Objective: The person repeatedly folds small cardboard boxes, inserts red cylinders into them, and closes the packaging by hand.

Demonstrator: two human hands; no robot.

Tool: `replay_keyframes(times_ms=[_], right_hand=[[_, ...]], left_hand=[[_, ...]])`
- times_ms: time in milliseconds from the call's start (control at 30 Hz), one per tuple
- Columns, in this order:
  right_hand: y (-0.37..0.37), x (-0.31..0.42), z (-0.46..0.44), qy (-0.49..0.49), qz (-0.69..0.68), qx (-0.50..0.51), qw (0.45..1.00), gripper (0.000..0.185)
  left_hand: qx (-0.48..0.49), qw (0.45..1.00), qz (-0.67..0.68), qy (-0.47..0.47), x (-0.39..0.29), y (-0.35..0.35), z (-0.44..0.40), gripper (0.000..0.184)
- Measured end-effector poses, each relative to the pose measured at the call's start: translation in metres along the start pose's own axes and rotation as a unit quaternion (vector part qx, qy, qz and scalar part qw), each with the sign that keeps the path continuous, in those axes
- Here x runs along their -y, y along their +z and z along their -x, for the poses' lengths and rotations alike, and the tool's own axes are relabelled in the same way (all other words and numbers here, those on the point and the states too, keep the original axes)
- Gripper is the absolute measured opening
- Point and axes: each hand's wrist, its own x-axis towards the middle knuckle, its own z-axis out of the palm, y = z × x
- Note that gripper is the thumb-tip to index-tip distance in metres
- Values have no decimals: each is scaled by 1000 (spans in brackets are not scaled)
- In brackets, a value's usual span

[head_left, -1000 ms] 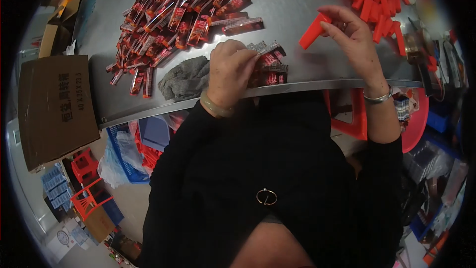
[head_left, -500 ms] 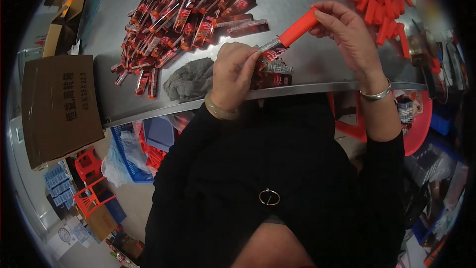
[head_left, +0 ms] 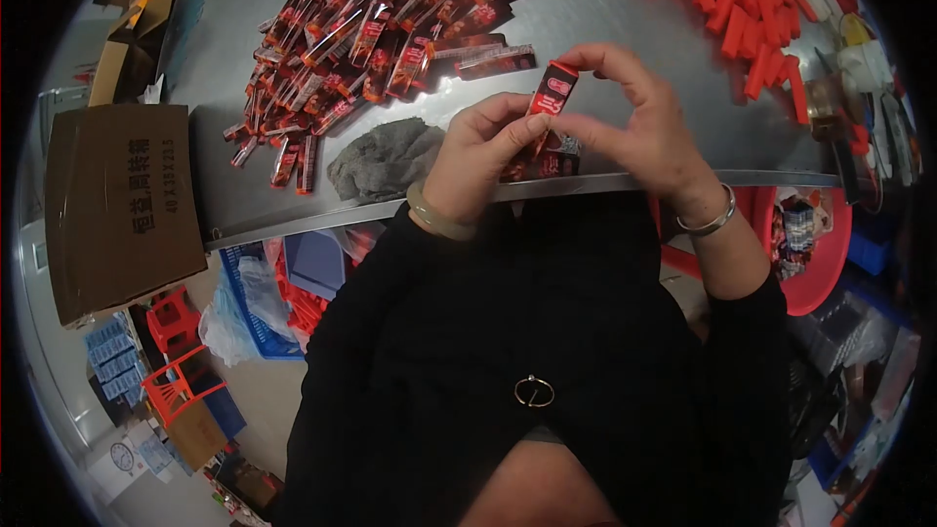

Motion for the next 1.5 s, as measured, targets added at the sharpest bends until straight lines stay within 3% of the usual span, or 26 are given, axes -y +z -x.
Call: replay_keyframes(times_ms=[133, 233, 700, 833, 967, 1067, 1100, 1167, 1233, 1267, 1333, 1400, 1467, 1500], right_hand=[[15, 8, 7, -75, 179, 1, 981, 83], [22, 6, 9, -75, 190, 1, 979, 91], [24, 5, 8, -108, 173, 11, 979, 94], [23, 7, 8, -99, 174, 11, 980, 97], [18, 5, 6, -122, 175, 10, 977, 96], [-2, 8, -2, -86, 100, 1, 991, 91], [-13, 4, -6, -64, 97, -47, 992, 85], [-36, -19, -14, -46, 98, -100, 989, 78], [-65, -58, -26, 42, 116, -173, 977, 61], [-76, -65, -34, 87, 89, -195, 973, 52], [-97, -84, -48, 130, 66, -219, 965, 43], [-115, -112, -61, 149, 145, -201, 957, 32], [-115, -121, -77, 138, 186, -184, 955, 29], [-111, -124, -84, 129, 225, -165, 952, 27]], left_hand=[[-24, 995, 92, -8, -1, 7, 1, 24], [-15, 992, 123, -18, -1, 7, 3, 25], [17, 984, 171, -39, -1, 7, 8, 25], [10, 991, 135, 5, 4, 5, 6, 23], [0, 992, 127, 24, 4, 6, 4, 22], [21, 993, 111, 21, -2, -3, 3, 22], [22, 993, 110, 23, -3, -5, 1, 22], [-28, 995, 11, 92, -7, -8, -5, 25], [-55, 980, -124, 142, -28, -30, -12, 23], [-60, 969, -164, 177, -39, -46, -16, 22], [-183, 905, -324, 206, -76, -75, -25, 22], [-279, 719, -543, 333, -99, -129, -37, 22], [-285, 507, -726, 366, -124, -141, -33, 27], [-290, 473, -743, 373, -125, -129, -30, 31]])
